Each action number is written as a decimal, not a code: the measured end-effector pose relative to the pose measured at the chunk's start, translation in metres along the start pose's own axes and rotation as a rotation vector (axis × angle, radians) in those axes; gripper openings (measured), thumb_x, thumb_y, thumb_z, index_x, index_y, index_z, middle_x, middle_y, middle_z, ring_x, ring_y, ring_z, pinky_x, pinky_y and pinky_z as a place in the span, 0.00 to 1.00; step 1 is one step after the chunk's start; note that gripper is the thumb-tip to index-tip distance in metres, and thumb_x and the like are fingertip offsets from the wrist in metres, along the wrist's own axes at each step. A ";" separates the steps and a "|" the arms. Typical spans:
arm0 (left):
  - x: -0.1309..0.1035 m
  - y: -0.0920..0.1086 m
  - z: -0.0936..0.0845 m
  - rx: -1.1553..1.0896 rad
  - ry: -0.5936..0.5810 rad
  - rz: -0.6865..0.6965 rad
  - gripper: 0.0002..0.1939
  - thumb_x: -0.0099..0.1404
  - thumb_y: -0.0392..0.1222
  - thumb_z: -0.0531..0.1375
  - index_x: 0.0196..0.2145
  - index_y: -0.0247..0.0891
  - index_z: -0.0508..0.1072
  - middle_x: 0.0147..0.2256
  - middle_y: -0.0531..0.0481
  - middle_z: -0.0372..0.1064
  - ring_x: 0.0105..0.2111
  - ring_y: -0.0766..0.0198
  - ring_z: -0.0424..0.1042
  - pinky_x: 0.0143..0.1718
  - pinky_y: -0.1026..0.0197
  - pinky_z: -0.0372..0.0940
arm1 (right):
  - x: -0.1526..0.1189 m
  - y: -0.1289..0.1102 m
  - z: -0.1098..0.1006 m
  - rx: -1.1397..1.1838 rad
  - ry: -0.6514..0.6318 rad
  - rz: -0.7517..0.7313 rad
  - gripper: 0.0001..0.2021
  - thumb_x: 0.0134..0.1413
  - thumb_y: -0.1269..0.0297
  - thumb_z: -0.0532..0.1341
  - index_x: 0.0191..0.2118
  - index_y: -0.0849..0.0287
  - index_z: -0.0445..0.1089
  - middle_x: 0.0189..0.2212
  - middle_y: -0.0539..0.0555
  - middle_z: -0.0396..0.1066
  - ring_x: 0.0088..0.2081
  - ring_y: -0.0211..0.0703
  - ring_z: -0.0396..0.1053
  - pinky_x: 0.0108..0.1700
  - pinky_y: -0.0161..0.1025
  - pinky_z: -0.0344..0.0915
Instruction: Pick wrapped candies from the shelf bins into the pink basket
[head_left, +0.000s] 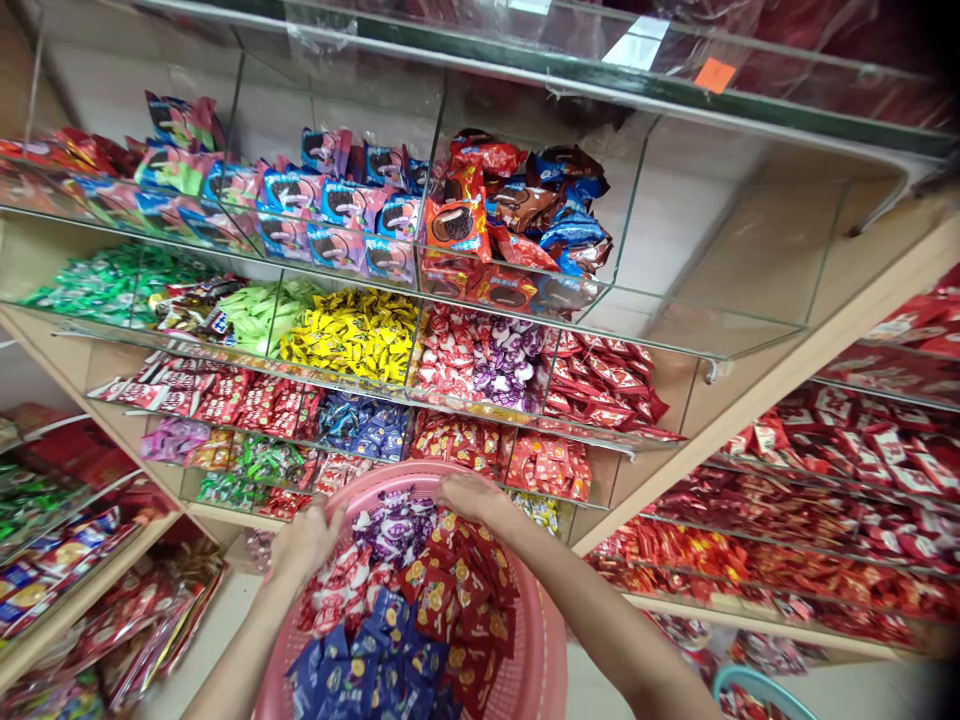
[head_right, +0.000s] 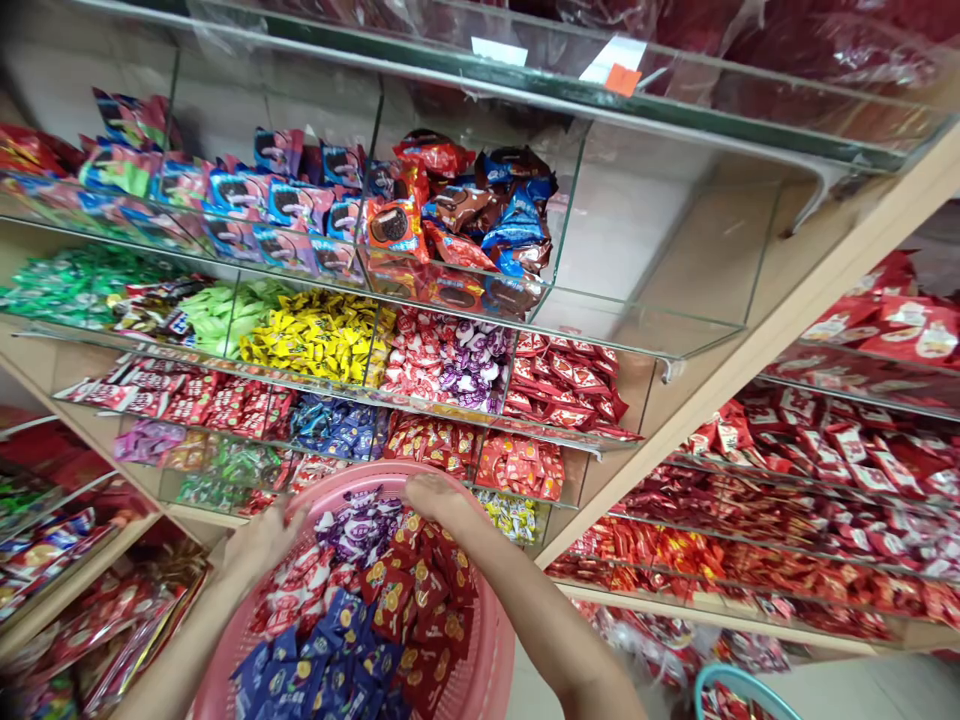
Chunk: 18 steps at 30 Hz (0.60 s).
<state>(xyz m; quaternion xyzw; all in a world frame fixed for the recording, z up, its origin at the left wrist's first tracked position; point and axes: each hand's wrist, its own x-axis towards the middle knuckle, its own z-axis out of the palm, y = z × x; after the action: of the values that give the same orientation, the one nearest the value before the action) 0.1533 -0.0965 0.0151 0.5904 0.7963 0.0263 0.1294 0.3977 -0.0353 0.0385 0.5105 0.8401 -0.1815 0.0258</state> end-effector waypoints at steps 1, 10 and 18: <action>0.000 0.000 0.000 0.000 -0.003 -0.004 0.30 0.62 0.56 0.39 0.50 0.33 0.63 0.38 0.34 0.73 0.39 0.46 0.71 0.36 0.52 0.63 | 0.000 0.000 0.000 -0.015 -0.020 -0.015 0.04 0.45 0.73 0.59 0.26 0.63 0.71 0.33 0.57 0.74 0.37 0.45 0.69 0.41 0.35 0.62; 0.000 -0.001 0.000 -0.021 -0.038 -0.006 0.31 0.62 0.56 0.38 0.53 0.33 0.60 0.41 0.34 0.72 0.42 0.44 0.70 0.38 0.51 0.62 | 0.000 -0.006 0.004 -0.078 0.023 -0.045 0.07 0.50 0.71 0.57 0.32 0.61 0.72 0.36 0.59 0.73 0.40 0.46 0.68 0.44 0.38 0.61; 0.001 0.000 0.001 -0.018 -0.027 -0.007 0.31 0.62 0.56 0.38 0.52 0.33 0.62 0.39 0.33 0.72 0.41 0.44 0.71 0.37 0.51 0.62 | 0.035 0.029 -0.009 0.094 0.297 0.228 0.15 0.60 0.65 0.46 0.39 0.60 0.69 0.36 0.59 0.72 0.38 0.42 0.69 0.38 0.35 0.60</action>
<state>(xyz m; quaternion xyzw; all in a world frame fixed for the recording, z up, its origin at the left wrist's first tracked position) 0.1531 -0.0957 0.0140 0.5865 0.7964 0.0251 0.1452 0.4073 0.0091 0.0307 0.6241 0.7621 -0.1389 -0.1021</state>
